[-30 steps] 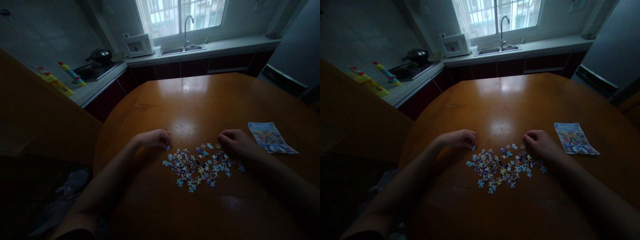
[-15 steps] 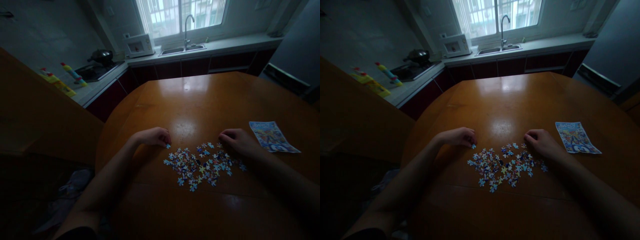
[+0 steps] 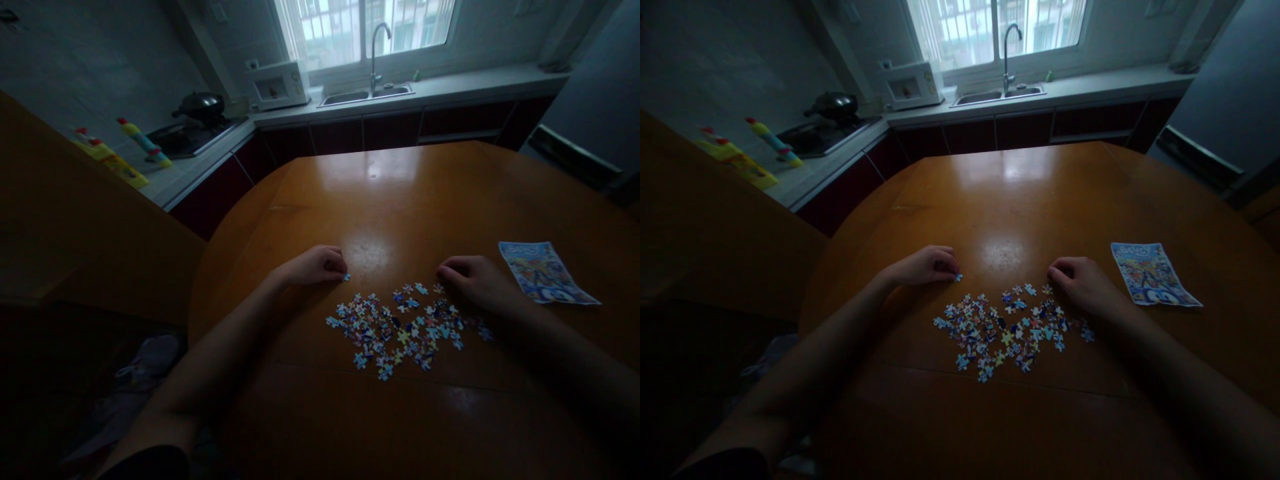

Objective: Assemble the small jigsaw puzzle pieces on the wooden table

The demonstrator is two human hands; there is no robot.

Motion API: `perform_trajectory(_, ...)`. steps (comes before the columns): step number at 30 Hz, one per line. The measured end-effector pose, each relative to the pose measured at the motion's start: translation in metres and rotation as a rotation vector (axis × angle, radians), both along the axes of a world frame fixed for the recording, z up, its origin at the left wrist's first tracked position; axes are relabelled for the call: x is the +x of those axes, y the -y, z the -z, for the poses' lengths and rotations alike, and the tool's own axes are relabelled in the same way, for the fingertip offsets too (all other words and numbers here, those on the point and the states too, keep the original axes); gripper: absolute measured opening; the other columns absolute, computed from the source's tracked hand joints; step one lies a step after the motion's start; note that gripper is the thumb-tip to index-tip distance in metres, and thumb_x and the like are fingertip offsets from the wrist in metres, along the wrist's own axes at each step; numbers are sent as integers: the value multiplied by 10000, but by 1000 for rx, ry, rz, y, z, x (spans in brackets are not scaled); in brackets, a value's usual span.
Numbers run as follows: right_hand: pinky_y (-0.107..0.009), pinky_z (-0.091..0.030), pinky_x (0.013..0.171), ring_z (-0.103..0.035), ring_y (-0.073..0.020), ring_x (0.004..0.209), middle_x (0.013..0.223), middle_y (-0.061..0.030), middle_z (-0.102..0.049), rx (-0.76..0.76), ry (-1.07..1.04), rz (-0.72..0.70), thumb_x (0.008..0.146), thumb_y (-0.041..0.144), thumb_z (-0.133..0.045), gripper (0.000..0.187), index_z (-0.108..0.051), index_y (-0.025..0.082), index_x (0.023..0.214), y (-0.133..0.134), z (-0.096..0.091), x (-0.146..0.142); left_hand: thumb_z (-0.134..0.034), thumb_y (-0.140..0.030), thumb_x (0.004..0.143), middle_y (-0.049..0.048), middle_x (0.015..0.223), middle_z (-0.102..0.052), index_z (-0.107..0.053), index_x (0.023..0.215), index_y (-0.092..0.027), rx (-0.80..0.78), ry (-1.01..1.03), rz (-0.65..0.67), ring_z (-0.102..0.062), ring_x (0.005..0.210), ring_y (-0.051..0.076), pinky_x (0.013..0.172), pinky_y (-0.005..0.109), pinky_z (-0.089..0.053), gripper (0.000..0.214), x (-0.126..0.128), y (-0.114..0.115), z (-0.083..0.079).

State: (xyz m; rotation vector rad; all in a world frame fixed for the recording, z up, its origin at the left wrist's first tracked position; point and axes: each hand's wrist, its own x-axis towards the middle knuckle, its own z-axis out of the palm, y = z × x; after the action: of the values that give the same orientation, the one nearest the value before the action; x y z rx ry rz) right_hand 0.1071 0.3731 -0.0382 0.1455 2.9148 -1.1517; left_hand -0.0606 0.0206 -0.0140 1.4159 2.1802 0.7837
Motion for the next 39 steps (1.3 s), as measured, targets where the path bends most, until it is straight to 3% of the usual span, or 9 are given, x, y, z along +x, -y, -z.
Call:
perform_trajectory(4, -341, -490, 659, -700, -235, 760, 847, -73, -775, 1, 1, 4, 913, 443, -539, 319, -748, 209, 857, 1, -1, 1, -717, -279, 881, 35, 832, -631, -753, 885, -138, 149, -104, -230, -555, 709, 111, 655, 222, -428, 145, 4, -15, 20)
perform_trajectory(10, -335, -480, 660, -686, -230, 733, 815, -60, -759, -16, -22, 8, 908, 422, -550, 298, -755, 215, 842, 3, -3, 1, -714, -320, 889, 43, 839, -644, -763, 991, -148, 195, -99, -325, -534, 700, 116, 638, 229, -401, 206, 5, -20, 25)
perform_trajectory(17, -348, -494, 669, -695, -240, 742, 822, -74, -764, -2, -19, 15, 903, 407, -540, 299, -752, 206, 840, 6, -7, 1, -767, -337, 837, 47, 882, -638, -781, 961, -158, 167, -76, -319, -540, 709, 115, 637, 237, -421, 219, 8, -20, 26)
perform_trajectory(33, -338, -485, 681, -692, -234, 741, 821, -75, -761, -8, -24, 11, 899, 390, -540, 287, -745, 201, 831, 8, -6, 0, -736, -321, 872, 48, 890, -657, -789, 935, -183, 164, -109, -327, -553, 701, 119, 642, 249, -424, 161, 21, -29, 28)
perform_trajectory(39, -328, -481, 652, -684, -227, 727, 812, -73, -759, -1, -18, 7, 908, 399, -523, 310, -741, 187, 843, 8, -5, -1, -740, -324, 880, 67, 939, -668, -798, 932, -207, 183, -174, -311, -606, 857, 174, 750, 291, -483, 141, 25, -31, 27)
